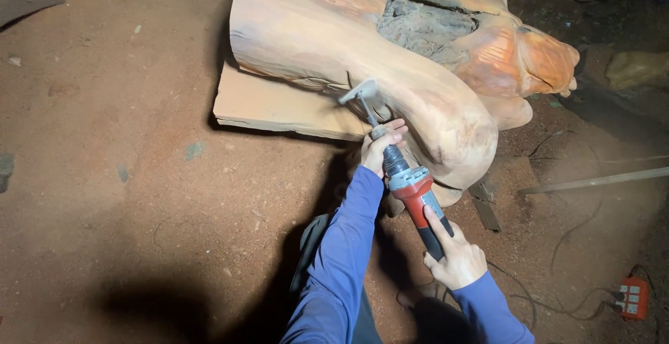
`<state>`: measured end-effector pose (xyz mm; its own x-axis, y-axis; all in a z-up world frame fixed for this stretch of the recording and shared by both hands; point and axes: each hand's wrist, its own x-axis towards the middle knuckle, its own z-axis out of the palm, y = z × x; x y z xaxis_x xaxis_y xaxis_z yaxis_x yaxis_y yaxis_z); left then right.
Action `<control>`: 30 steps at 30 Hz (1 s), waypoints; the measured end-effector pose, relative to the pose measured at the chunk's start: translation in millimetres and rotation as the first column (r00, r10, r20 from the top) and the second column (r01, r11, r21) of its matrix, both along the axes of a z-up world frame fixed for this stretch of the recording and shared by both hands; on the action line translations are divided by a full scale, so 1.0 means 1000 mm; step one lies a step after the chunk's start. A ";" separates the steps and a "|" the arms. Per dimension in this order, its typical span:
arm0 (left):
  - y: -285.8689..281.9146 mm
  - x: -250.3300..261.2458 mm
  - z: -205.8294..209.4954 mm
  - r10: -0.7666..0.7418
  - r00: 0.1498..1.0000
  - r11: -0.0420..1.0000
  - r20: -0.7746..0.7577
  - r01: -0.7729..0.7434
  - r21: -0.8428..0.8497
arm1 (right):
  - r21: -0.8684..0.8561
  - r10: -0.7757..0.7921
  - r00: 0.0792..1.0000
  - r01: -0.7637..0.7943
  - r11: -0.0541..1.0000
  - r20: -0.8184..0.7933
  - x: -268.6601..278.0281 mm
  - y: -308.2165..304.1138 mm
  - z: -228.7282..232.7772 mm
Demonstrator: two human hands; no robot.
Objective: Sanding a large wooden sculpture using a handheld power sander to smooth the surface.
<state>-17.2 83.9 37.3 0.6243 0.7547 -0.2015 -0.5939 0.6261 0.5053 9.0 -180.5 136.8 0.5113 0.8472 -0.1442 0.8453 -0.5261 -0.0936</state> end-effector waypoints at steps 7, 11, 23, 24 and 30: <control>-0.001 -0.004 0.002 -0.040 0.998 0.999 0.040 0.040 0.009 | -0.088 -0.038 0.997 0.032 0.996 -0.069 0.000 0.003 0.003; -0.009 0.005 -0.011 -0.022 1.000 0.999 0.007 0.022 -0.029 | -0.127 -0.067 0.995 0.057 0.990 -0.080 0.002 -0.003 0.005; 0.004 -0.001 -0.018 -0.028 0.999 0.994 0.017 0.030 -0.109 | -0.182 -0.040 0.997 0.026 0.983 -0.070 0.009 0.021 0.010; 0.006 -0.001 -0.020 -0.022 0.999 0.990 0.032 0.026 -0.141 | -0.158 -0.023 0.995 0.007 0.987 -0.097 0.009 0.024 0.012; 0.005 -0.006 -0.005 -0.010 1.000 0.994 0.026 0.013 -0.109 | -0.101 0.004 0.996 -0.013 0.995 -0.089 0.007 0.019 0.011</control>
<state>-23.3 88.6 32.6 0.6385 0.7221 -0.2662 -0.5983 0.6833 0.4185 16.5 -161.7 148.1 0.4859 0.8300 -0.2739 0.8403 -0.5298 -0.1148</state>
